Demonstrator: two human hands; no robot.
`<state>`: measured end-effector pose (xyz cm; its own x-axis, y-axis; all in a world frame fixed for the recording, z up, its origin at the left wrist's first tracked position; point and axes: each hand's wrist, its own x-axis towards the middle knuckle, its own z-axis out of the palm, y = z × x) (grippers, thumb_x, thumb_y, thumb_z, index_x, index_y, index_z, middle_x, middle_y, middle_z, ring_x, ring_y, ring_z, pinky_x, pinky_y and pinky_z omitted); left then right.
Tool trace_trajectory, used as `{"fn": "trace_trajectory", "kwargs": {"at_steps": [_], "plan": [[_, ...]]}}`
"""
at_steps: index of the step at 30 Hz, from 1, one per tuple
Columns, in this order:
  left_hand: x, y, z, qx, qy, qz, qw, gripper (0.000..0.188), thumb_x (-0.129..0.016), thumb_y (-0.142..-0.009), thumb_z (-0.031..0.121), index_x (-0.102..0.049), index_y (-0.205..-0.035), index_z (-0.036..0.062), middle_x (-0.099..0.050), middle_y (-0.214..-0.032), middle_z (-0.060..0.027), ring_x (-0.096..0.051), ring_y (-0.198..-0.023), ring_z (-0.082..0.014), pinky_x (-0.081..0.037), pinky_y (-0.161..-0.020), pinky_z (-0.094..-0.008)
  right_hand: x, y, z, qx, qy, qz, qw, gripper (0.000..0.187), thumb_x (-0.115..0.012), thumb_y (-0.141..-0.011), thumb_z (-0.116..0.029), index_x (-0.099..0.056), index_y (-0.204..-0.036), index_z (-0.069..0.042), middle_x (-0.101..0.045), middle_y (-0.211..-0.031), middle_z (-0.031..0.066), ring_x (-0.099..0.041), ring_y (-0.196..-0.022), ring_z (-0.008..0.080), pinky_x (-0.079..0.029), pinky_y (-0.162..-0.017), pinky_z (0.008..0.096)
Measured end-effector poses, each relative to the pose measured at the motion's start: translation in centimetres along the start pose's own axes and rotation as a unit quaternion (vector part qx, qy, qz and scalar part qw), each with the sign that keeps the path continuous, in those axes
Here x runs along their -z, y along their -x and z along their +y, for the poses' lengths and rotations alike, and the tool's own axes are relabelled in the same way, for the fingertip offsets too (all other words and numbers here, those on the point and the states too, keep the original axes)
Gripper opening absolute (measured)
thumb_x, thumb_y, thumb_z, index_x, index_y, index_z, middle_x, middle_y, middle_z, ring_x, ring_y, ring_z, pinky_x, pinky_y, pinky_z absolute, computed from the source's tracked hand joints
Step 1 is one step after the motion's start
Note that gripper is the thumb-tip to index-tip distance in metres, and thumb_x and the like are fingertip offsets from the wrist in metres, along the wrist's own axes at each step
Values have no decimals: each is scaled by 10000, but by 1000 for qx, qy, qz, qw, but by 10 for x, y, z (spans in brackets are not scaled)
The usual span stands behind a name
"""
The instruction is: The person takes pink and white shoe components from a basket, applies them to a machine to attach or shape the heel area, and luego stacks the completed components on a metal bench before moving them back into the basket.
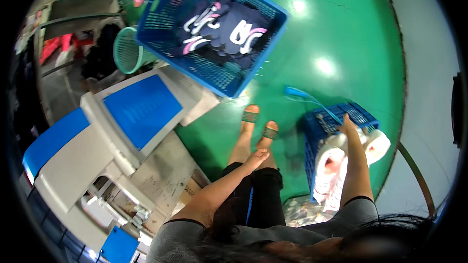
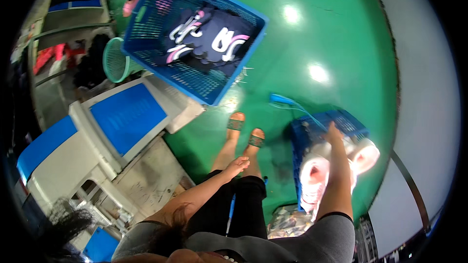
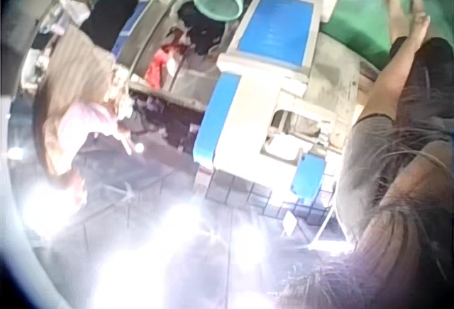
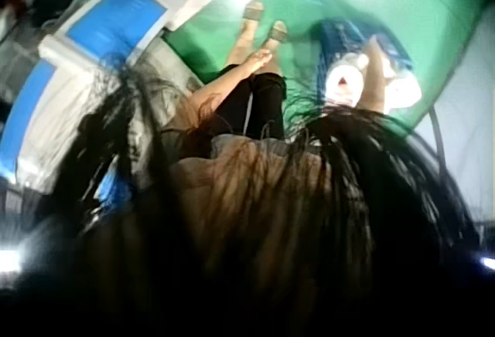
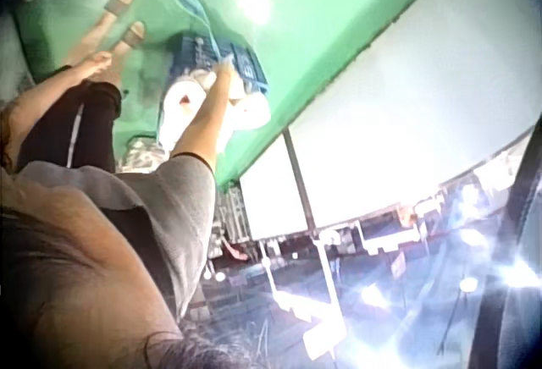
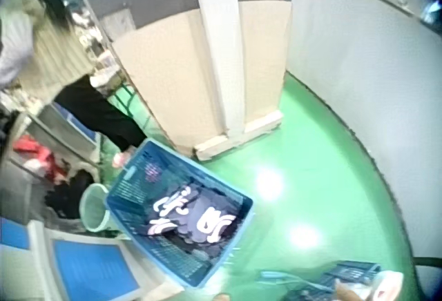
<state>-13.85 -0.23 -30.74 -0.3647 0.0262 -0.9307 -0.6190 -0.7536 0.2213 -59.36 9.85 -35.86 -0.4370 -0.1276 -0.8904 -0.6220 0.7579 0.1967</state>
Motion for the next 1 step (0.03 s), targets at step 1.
{"fn": "trace_trajectory", "kwargs": {"at_steps": [1], "plan": [[15, 15, 4, 3, -8, 15, 1000, 589, -553, -924, 369, -359, -1377, 47, -554, -1223, -84, -510, -1162, -166, -411, -936, -304, -1, -7, -23, 27, -6, -3, 1000, 786, -746, -699, -334, -335, -1328, -103, -524, -1298, 146, -484, -1217, 311, -369, -958, 537]]}}
